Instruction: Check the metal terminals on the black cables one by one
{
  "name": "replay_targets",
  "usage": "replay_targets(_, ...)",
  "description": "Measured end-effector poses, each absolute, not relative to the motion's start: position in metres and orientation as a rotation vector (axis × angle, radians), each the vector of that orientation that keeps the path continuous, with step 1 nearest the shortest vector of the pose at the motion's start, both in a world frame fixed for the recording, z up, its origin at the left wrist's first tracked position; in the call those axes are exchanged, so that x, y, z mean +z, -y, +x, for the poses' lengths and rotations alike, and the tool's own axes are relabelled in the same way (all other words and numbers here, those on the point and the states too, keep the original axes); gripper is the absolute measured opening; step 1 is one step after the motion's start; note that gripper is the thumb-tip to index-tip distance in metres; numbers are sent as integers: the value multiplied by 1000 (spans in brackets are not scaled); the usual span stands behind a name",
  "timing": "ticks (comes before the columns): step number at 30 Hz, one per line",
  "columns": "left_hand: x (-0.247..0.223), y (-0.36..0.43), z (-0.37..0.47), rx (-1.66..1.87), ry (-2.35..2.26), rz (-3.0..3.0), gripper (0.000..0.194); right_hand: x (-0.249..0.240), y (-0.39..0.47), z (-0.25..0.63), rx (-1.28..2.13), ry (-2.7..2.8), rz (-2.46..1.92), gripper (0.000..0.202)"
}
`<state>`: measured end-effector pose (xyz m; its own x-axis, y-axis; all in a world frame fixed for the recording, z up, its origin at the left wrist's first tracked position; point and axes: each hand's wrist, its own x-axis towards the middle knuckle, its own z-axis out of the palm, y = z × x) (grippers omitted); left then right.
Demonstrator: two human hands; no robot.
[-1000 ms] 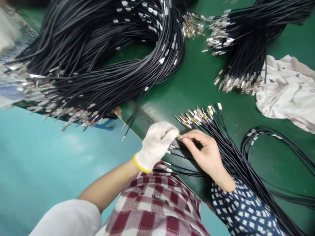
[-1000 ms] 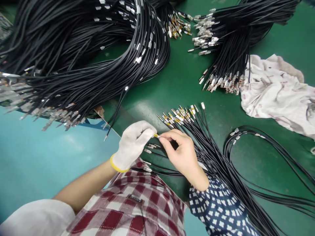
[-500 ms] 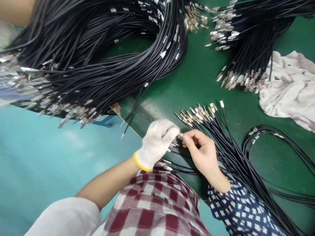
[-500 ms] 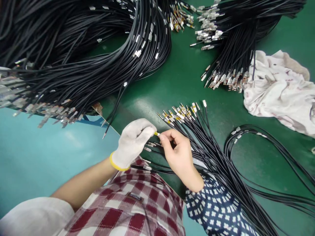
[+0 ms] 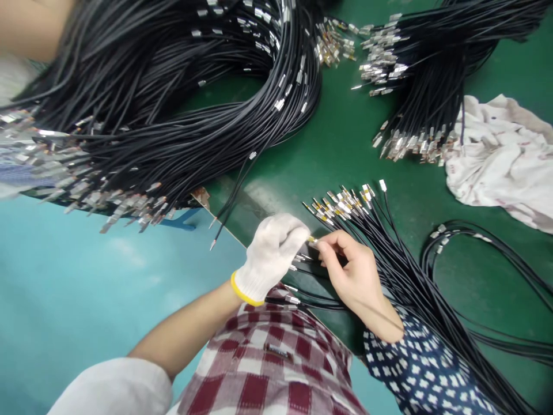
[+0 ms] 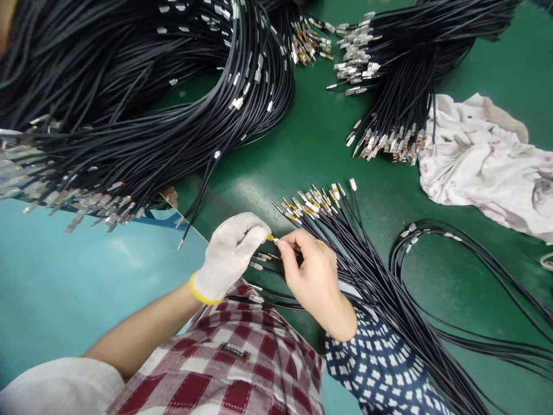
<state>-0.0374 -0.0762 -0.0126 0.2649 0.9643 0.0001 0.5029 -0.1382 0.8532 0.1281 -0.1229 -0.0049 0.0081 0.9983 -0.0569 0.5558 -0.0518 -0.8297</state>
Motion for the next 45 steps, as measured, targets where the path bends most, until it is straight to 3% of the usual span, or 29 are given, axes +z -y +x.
replay_targets(9,-12,79,-43,723,-1381,1676,16,-11,127,135,882,1704,-1586,13)
replay_targets(18,-10,66,-64,900,-841,2388,15,-11,128,134,773,1712,-1536,13)
replay_targets(23,4,59,-60,692,-847,2358,8,-13,130,134,638,1761,-1411,11)
replay_targets(30,14,55,-59,385,-834,2411,14,-20,133,134,529,1865,-1385,11)
replay_targets(37,16,53,-55,210,-933,2231,18,-20,133,134,393,1979,-1432,14)
replay_targets(45,20,60,-55,343,-1325,1614,19,-11,128,135,650,1688,-1518,14)
